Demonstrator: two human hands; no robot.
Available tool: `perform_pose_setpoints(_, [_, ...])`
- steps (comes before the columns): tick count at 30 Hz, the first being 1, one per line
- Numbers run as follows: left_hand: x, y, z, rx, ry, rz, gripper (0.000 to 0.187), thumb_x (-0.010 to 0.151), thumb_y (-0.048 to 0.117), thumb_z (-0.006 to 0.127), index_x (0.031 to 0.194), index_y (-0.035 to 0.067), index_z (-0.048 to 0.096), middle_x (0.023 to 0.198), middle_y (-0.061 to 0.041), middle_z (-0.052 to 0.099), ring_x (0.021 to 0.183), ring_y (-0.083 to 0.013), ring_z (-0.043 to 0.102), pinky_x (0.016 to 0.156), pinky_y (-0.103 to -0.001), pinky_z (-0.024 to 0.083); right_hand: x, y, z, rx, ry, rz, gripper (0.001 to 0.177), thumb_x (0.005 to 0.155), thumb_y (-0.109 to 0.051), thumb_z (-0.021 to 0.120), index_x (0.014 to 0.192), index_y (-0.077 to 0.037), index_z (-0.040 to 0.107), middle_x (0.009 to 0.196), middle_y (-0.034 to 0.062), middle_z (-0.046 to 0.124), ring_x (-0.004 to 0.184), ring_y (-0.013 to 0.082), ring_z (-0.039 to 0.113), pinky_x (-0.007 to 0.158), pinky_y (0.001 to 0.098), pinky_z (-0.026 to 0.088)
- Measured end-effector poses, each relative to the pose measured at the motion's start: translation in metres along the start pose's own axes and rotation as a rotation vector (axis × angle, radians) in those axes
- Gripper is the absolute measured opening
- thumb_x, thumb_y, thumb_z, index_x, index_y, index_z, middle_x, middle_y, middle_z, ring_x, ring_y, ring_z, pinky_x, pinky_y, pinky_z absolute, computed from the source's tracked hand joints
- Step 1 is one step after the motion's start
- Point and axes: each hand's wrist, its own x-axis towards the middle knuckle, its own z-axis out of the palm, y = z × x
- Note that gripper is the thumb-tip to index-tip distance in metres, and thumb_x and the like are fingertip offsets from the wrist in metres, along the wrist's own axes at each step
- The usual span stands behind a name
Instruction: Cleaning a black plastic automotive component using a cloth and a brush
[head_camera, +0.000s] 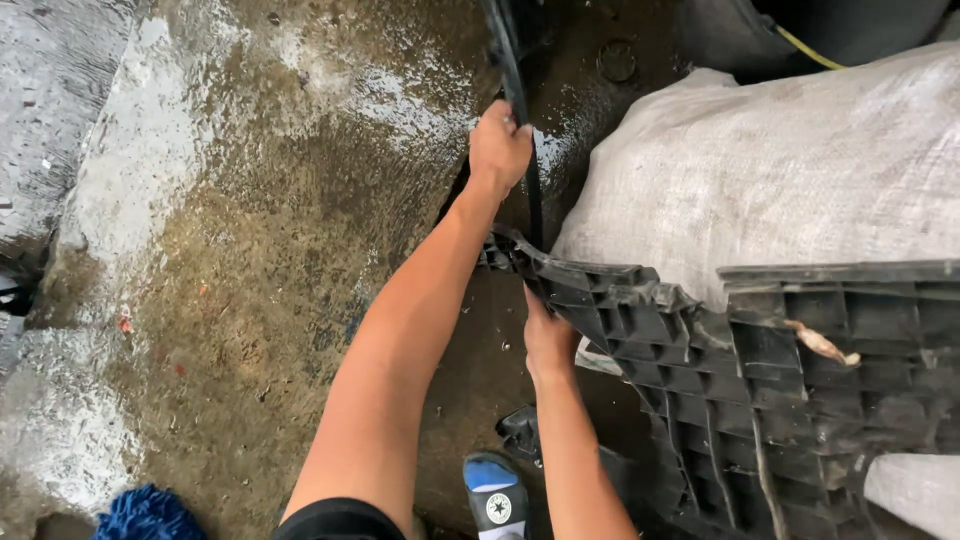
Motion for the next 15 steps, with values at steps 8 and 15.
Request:
perform_pose_setpoints(8, [0.011,0.019,-0.078,-0.428,0.159,0.395,0.027,0.092,-0.007,0.054,0.116,0.004,0.059,0.104,-0.013,0.075,0.090,-0.0225,0.072,0.084,-0.034,0.058,0.003,-0.007,0.000,0.163,-0.011,-0.015,0.032,0.090,-0.011,0.073,0.118,0.002,0.068,0.121,0.0083,0.073,0.107,0.0184,0.069,0.094,0.0289,0.053])
perform_pose_setpoints(15, [0.008,-0.044,-0.214,-0.879,0.089,0.573,0.036,0.102,-0.011,0.046,0.136,-0.001,0.054,0.128,-0.014,0.067,0.112,-0.0189,0.064,0.100,-0.031,0.047,-0.018,0.013,-0.006,0.042,-0.135,0.215,0.065,0.091,-0.012,0.066,0.151,-0.008,0.043,0.115,0.0110,0.063,0.093,0.0169,0.062,0.080,0.0287,0.052])
